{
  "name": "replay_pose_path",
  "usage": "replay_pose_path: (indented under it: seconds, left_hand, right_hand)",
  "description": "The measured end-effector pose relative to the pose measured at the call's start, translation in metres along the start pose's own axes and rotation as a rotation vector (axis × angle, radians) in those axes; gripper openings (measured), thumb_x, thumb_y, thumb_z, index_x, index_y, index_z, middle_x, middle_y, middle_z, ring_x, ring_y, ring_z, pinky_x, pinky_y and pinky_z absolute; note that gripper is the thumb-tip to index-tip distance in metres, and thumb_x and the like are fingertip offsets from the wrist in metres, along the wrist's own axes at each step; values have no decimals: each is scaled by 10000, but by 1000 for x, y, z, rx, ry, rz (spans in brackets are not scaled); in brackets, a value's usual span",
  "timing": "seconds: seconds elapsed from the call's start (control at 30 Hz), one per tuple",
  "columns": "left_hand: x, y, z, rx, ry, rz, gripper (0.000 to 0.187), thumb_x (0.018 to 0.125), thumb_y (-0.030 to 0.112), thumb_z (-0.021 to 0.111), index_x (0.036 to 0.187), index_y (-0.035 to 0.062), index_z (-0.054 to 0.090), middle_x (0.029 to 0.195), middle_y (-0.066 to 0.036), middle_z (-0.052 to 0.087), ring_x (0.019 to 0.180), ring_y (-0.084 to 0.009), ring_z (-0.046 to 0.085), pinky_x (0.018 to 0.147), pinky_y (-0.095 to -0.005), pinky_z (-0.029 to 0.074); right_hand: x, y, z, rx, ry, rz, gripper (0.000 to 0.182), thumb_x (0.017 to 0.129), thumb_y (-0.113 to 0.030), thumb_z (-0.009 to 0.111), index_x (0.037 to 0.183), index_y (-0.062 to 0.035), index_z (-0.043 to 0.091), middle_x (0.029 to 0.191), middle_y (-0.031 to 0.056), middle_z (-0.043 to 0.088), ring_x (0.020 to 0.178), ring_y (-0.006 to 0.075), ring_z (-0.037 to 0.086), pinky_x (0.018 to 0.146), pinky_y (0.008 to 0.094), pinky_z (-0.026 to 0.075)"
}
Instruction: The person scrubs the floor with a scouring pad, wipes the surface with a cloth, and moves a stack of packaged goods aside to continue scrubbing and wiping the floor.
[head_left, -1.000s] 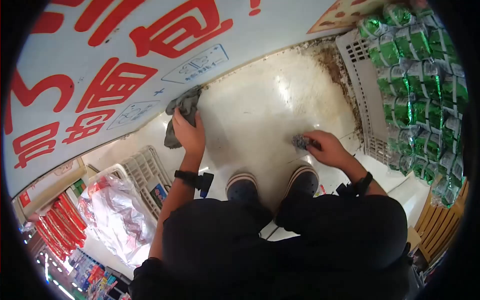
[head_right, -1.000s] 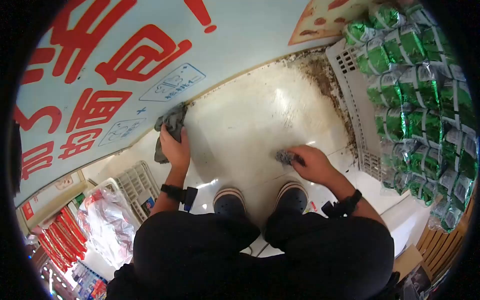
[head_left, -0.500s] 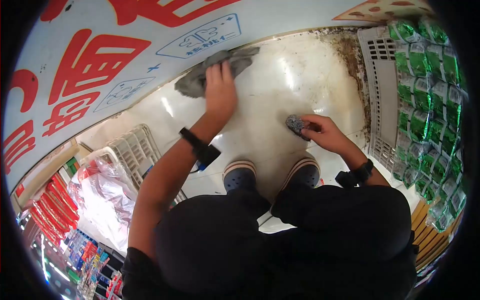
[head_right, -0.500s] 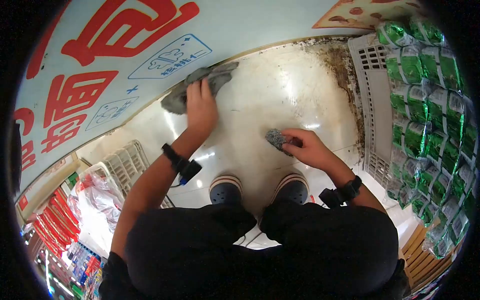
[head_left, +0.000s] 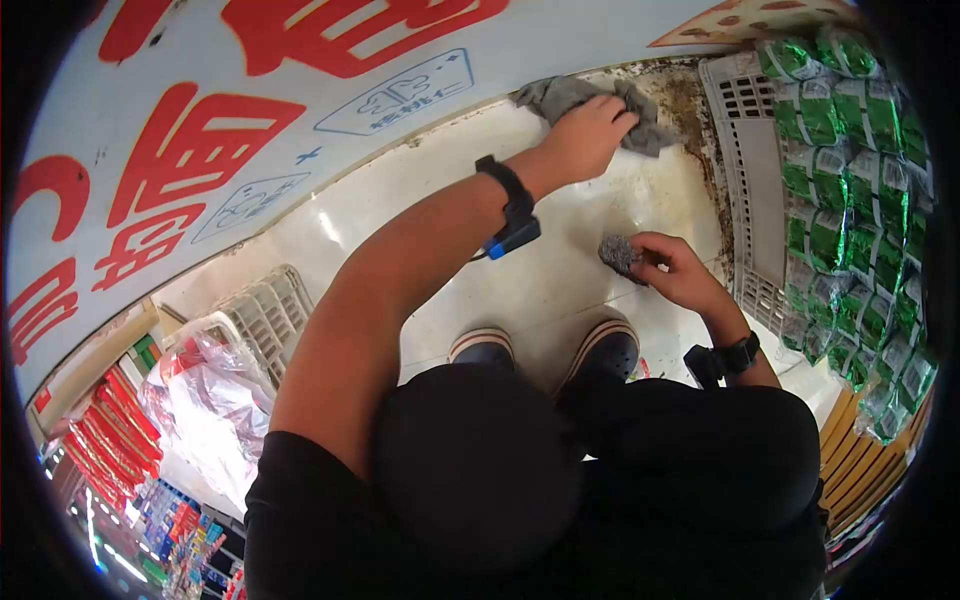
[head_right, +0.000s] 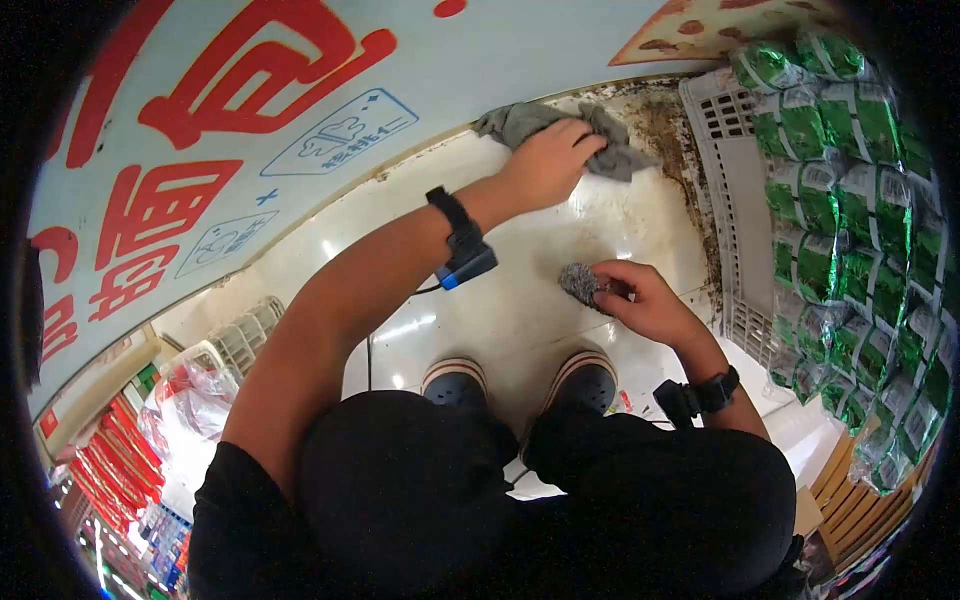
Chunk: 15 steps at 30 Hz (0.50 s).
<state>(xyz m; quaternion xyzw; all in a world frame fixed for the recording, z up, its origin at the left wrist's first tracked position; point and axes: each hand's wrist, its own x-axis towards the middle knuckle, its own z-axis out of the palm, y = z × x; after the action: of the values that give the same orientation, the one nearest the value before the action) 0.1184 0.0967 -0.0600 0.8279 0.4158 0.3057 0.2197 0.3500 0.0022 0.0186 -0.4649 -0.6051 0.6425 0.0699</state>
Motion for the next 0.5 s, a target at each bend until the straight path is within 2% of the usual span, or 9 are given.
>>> replay_pose_path:
  seconds: [0.07,0.1,0.17,0.2,0.23,0.37,0.4,0.43,0.5]
  left_hand:
    - [-24,17,-1,0,-88,78,384,793,41,601,1175,61,577,1094,-120,549,1034,-321,545,869,-420,497]
    - [-40,31,-5,33,-149,59,384,785,43,602,1168,64,580,1082,-117,551,1032,-309,550,827,-410,514]
    - [-72,54,-18,65,-299,46,385,773,56,604,1157,68,582,1061,-113,552,1012,-288,564,747,-389,539]
    - [-89,63,-25,64,-386,48,385,769,65,605,1154,70,582,1050,-112,552,994,-279,574,707,-379,546]
    - [-108,69,-34,84,-417,52,389,769,82,612,1157,73,583,1037,-113,555,967,-279,584,692,-380,548]
    - [-160,89,-73,136,-681,-85,343,752,133,654,1086,92,584,971,-118,565,829,-283,624,612,-401,543]
    - [-172,88,-81,133,-655,-76,357,741,135,665,1087,92,585,971,-119,564,857,-289,620,599,-403,542]
    - [-179,87,-92,118,-616,-64,381,735,135,672,1104,88,588,966,-107,556,866,-287,606,617,-398,537]
    - [-196,83,-107,174,-714,-76,448,785,162,641,1226,107,591,1085,-120,571,1016,-275,582,776,-395,526]
  right_hand:
    - [-10,4,-2,108,-156,44,292,856,0,646,1147,-4,613,903,14,616,791,95,563,693,264,474]
    - [-16,6,-3,122,-129,59,292,856,0,646,1147,-4,613,903,14,616,791,95,563,693,264,474]
    - [-24,12,-7,-165,-276,-5,278,832,-4,628,1110,-11,616,887,57,621,789,140,581,691,301,479]
    - [-32,17,-7,-267,-185,-48,264,811,-14,625,1075,-26,621,884,110,616,801,234,616,707,350,493]
    - [-38,35,-4,-418,-24,-248,240,817,-21,612,1056,-41,623,886,121,619,816,319,619,714,402,500]
    - [-73,68,5,-498,400,-175,376,787,28,604,1156,-43,586,1035,145,613,960,364,604,839,416,500]
    - [-80,78,7,-542,515,-181,439,772,46,603,1200,-39,565,1106,160,599,1023,367,591,894,410,492]
    - [-84,86,8,-527,530,-166,439,772,46,603,1200,-39,565,1106,160,599,1023,367,591,894,410,492]
    - [-95,101,14,-534,511,-126,622,708,123,582,1303,-42,503,1228,185,541,1160,377,523,967,410,450]
